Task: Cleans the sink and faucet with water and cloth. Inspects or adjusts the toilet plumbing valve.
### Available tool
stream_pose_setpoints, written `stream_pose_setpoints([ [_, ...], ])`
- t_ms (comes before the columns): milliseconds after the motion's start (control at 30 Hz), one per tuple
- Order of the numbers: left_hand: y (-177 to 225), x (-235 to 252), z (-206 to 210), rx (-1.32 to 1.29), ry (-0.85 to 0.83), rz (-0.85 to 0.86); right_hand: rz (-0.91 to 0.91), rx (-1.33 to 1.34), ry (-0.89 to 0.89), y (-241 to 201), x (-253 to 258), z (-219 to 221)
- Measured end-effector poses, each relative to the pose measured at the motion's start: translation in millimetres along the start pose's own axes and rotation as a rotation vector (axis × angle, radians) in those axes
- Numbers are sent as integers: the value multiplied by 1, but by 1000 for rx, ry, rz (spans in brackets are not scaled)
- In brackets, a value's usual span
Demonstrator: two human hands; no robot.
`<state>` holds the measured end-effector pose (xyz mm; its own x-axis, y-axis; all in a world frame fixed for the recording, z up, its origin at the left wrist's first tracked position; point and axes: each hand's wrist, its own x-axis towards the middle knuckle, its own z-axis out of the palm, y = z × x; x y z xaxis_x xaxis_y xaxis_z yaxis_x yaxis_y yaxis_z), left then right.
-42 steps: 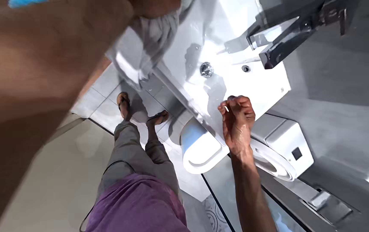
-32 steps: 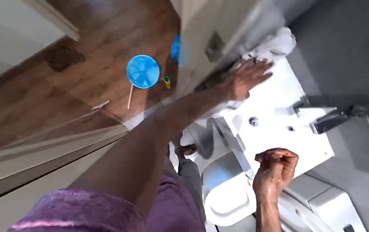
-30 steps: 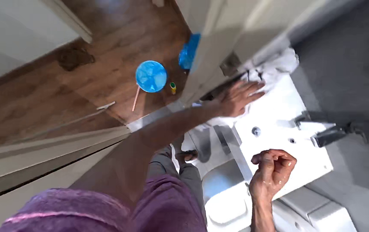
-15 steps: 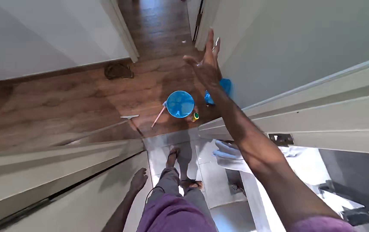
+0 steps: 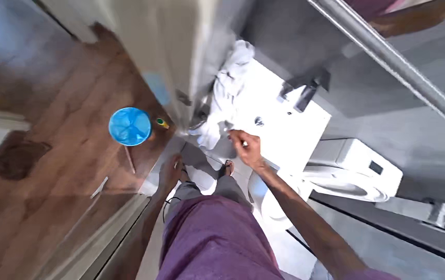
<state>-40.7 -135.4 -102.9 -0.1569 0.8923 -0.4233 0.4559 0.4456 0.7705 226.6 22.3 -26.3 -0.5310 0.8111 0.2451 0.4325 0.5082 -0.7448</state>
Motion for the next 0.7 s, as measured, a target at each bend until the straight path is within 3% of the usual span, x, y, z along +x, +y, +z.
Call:
stream_pose_setpoints([
  [67,67,31,15,74,28,171,320,92,117,39,-9,-46],
  [133,129,58,44,170,106,377,651,267,285,94,-19,-68],
  [167,157,74,62,235,152,426,846,344,289,119,-22,-77],
  [233,194,110,102,426,255,422,1113,571,208,162,-19,-87],
  [300,200,144,138,591,322,354,1189,875,152,194,-4,-90],
  [400,178,185,154,716,472,305,1076,1273,139,219,39,-83],
  [467,182,189,140,738,455,182,913,1495,52,228,59,-80],
  [500,184,186,129,741,423,137,840,1441,-7,229,65,-80],
  [567,179,184,104,721,341,106,676,984,-170,229,69,-87],
  [700,156,191,83,679,307,141,26,-79,-737,266,1,-96],
])
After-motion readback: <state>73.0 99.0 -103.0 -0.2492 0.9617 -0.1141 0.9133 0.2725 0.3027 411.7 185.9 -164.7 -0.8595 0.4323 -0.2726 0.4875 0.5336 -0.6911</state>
